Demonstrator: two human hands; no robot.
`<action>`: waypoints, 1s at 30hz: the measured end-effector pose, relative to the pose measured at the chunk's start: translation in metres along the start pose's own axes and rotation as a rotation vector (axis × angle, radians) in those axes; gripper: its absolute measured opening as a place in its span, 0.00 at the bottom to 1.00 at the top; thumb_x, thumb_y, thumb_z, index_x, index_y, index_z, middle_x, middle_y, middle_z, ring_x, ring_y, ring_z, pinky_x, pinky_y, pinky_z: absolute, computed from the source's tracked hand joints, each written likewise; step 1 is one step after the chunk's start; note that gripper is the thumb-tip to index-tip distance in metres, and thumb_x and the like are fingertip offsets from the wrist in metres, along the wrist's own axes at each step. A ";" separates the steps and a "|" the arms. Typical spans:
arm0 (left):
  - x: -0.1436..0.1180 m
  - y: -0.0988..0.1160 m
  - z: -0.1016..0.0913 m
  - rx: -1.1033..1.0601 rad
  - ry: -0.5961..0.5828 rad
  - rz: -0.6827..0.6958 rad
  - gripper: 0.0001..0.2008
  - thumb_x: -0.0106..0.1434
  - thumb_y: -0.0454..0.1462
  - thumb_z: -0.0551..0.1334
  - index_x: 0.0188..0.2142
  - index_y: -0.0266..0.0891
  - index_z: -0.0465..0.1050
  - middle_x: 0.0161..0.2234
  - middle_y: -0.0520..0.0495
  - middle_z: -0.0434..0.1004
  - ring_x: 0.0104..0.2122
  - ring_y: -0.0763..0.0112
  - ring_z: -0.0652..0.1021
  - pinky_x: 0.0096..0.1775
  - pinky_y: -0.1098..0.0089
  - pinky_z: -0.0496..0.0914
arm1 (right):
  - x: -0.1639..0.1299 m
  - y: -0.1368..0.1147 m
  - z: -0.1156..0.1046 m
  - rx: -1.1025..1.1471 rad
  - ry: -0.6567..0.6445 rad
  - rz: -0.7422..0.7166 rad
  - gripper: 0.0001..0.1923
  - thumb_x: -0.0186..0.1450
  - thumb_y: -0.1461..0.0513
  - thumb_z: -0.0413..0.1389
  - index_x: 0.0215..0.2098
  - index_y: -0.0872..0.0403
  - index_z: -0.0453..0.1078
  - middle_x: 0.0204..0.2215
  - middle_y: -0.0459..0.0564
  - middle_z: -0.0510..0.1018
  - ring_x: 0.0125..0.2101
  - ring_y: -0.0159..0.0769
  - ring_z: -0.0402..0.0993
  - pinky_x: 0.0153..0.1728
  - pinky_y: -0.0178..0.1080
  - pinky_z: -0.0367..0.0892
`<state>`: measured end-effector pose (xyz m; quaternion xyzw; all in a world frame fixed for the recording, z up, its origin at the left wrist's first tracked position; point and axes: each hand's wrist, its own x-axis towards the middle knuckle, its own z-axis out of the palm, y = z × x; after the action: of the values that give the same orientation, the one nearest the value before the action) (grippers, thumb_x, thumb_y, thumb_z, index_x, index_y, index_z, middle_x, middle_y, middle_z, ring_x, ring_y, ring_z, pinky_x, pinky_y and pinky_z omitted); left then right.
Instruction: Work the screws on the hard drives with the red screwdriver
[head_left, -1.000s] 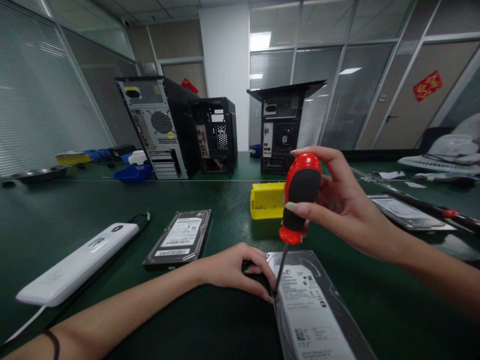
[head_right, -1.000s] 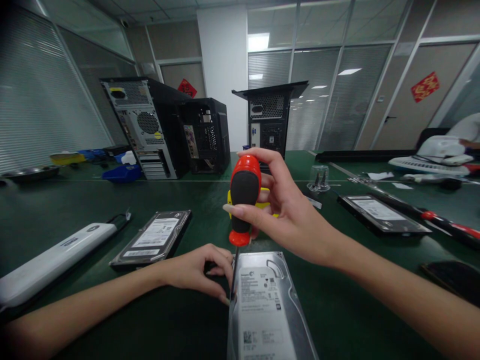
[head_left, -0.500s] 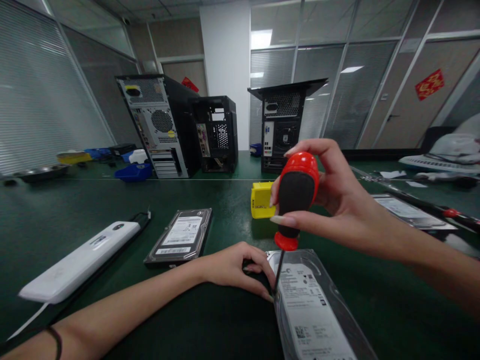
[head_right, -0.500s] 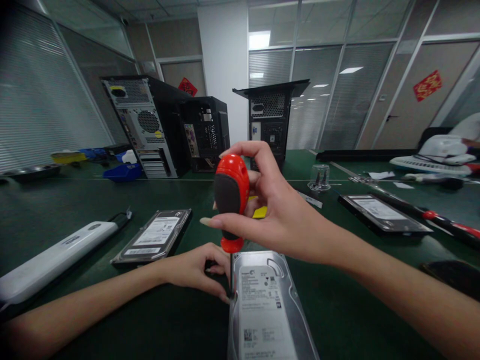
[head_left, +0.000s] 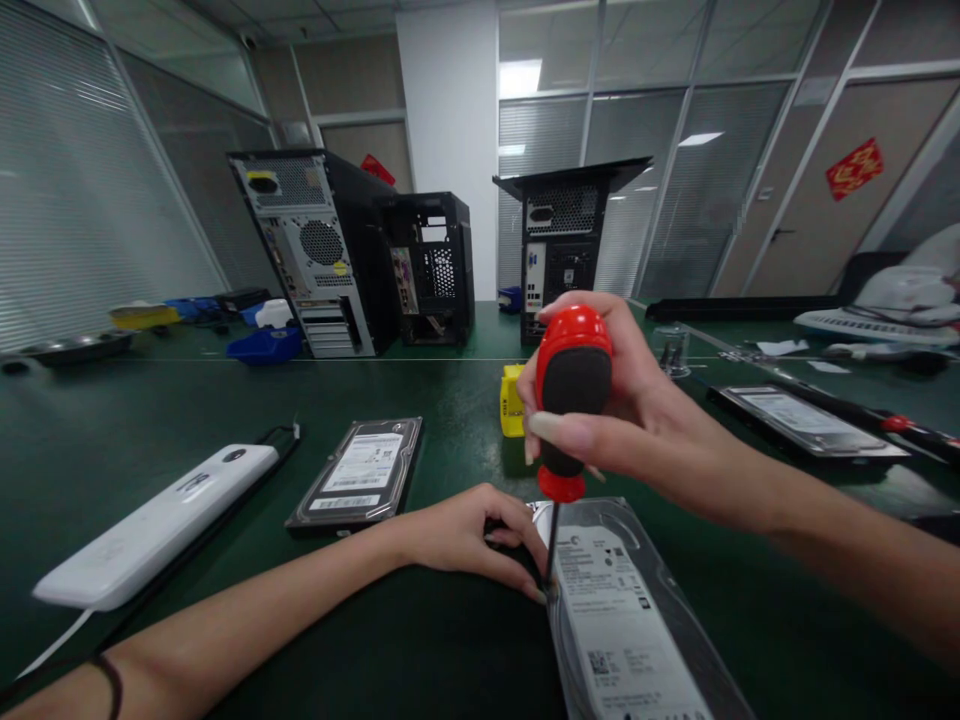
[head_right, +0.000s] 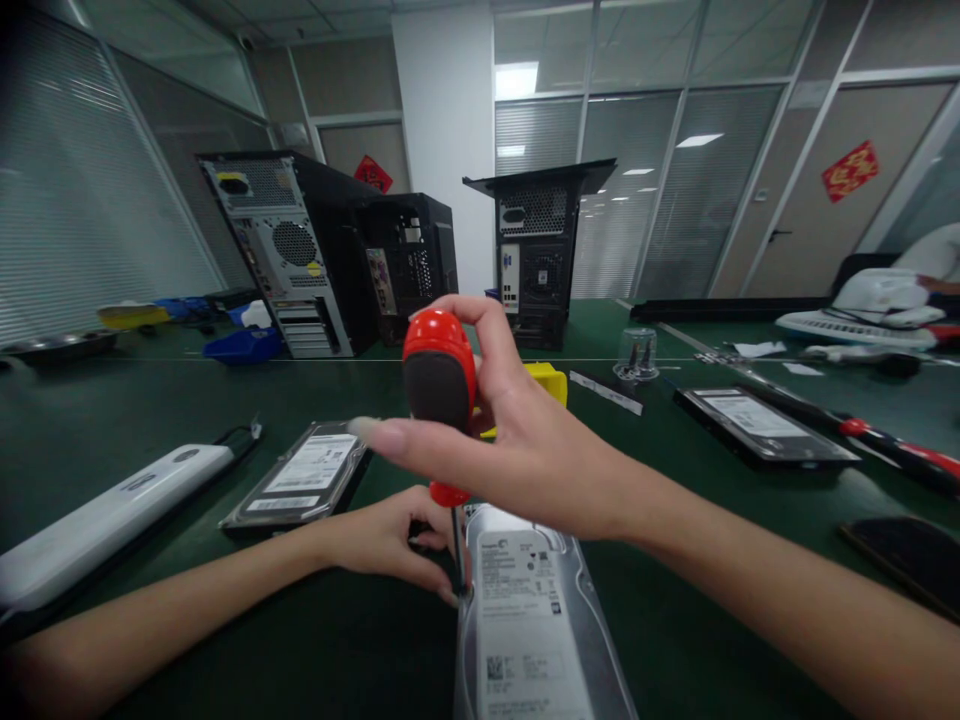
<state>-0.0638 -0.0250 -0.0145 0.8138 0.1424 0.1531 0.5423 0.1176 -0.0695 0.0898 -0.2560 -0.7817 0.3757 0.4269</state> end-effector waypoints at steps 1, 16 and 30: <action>0.000 0.000 0.000 -0.002 0.002 0.002 0.08 0.53 0.31 0.67 0.34 0.34 0.78 0.27 0.53 0.68 0.24 0.79 0.59 0.26 0.75 0.54 | 0.000 0.002 0.002 0.038 0.034 0.006 0.24 0.62 0.57 0.57 0.51 0.44 0.51 0.32 0.42 0.67 0.27 0.28 0.70 0.26 0.32 0.70; 0.001 -0.001 0.000 0.040 0.000 0.031 0.07 0.54 0.35 0.67 0.33 0.33 0.76 0.26 0.53 0.67 0.23 0.80 0.58 0.24 0.76 0.52 | 0.003 0.003 0.015 0.477 -0.006 -0.077 0.15 0.68 0.55 0.45 0.52 0.48 0.57 0.32 0.43 0.70 0.35 0.30 0.68 0.40 0.35 0.66; 0.002 0.000 0.001 0.016 -0.004 0.032 0.07 0.53 0.31 0.66 0.34 0.32 0.77 0.29 0.50 0.71 0.25 0.80 0.61 0.24 0.75 0.52 | 0.007 0.005 0.023 0.819 -0.008 0.019 0.21 0.69 0.51 0.39 0.43 0.55 0.66 0.30 0.47 0.68 0.28 0.29 0.66 0.34 0.35 0.64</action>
<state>-0.0618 -0.0251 -0.0148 0.8205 0.1295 0.1590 0.5336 0.0942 -0.0696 0.0807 -0.0705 -0.5667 0.6609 0.4870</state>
